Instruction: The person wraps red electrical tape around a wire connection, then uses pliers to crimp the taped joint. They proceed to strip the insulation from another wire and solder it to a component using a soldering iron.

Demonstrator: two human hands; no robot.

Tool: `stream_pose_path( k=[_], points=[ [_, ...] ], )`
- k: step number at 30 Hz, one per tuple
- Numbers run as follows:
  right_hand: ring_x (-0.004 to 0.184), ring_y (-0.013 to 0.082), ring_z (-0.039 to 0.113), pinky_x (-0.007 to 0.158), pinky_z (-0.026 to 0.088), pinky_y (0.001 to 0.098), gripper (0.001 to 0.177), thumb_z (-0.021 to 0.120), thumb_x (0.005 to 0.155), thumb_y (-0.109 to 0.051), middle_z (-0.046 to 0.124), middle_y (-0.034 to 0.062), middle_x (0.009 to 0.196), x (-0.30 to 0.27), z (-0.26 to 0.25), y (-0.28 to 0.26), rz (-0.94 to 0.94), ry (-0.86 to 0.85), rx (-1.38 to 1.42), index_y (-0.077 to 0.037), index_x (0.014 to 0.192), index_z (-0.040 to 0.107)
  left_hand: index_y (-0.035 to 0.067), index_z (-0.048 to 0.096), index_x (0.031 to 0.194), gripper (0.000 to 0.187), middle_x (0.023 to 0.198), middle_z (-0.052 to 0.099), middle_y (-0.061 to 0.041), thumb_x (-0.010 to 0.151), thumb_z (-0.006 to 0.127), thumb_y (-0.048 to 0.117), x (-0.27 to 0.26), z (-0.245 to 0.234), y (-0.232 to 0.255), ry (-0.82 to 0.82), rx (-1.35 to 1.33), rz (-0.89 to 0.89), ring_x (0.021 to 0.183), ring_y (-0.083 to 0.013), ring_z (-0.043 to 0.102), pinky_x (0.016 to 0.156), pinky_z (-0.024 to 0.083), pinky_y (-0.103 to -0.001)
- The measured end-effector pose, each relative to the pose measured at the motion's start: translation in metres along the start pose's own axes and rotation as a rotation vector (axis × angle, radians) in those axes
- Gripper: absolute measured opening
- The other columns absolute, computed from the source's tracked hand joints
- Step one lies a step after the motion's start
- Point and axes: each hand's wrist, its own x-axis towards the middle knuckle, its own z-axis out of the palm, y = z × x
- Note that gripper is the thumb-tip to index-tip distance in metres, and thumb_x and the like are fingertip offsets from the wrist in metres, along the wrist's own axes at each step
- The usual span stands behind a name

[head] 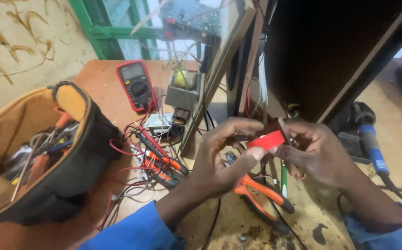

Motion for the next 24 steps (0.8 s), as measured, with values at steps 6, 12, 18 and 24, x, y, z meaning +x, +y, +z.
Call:
stream_pose_path(
  k=[6,12,18,24],
  points=[
    [0.027,0.0095,0.055,0.025,0.047,0.0222,0.027,0.069,0.088,-0.030,0.066,0.0041,0.045,-0.002,0.009,0.008,-0.002,-0.021,0.269,-0.006,0.100,0.073,0.012,0.072,0.108,0.034,0.102,0.074,-0.003,0.095,0.060,0.042,-0.001,0.003,-0.020,-0.078,-0.085,-0.099,0.087,-0.0131,0.065,0.078,0.052,-0.030],
    [0.032,0.0122,0.045,0.028,0.033,0.0250,0.042,0.079,0.078,-0.038,0.069,0.0017,0.051,-0.004,0.017,-0.018,0.348,0.199,-0.151,-0.024,0.118,0.081,0.006,0.071,0.097,0.031,0.091,0.066,-0.005,0.091,0.063,0.036,0.000,0.001,-0.024,-0.114,-0.259,-0.390,0.070,-0.0117,0.061,0.049,0.054,-0.025],
    [0.029,0.0113,0.060,0.027,0.048,0.0245,0.048,0.070,0.076,-0.043,0.078,0.0017,0.056,-0.011,0.027,0.005,0.243,0.207,-0.111,-0.018,0.117,0.078,0.008,0.073,0.105,0.045,0.105,0.073,-0.005,0.092,0.054,0.047,-0.004,-0.002,-0.025,-0.149,-0.094,-0.273,0.096,-0.0160,0.067,0.087,0.050,-0.031],
    [0.030,0.0121,0.040,0.031,0.028,0.0236,0.017,0.064,0.096,-0.014,0.074,0.0196,0.062,-0.011,0.041,-0.016,0.208,0.201,0.575,0.001,0.104,0.068,0.009,0.066,0.115,0.051,0.094,0.069,0.000,0.103,0.047,0.054,-0.002,-0.011,-0.020,-0.298,-0.299,-0.149,0.091,-0.0127,0.064,0.091,0.049,-0.033]
  ],
)
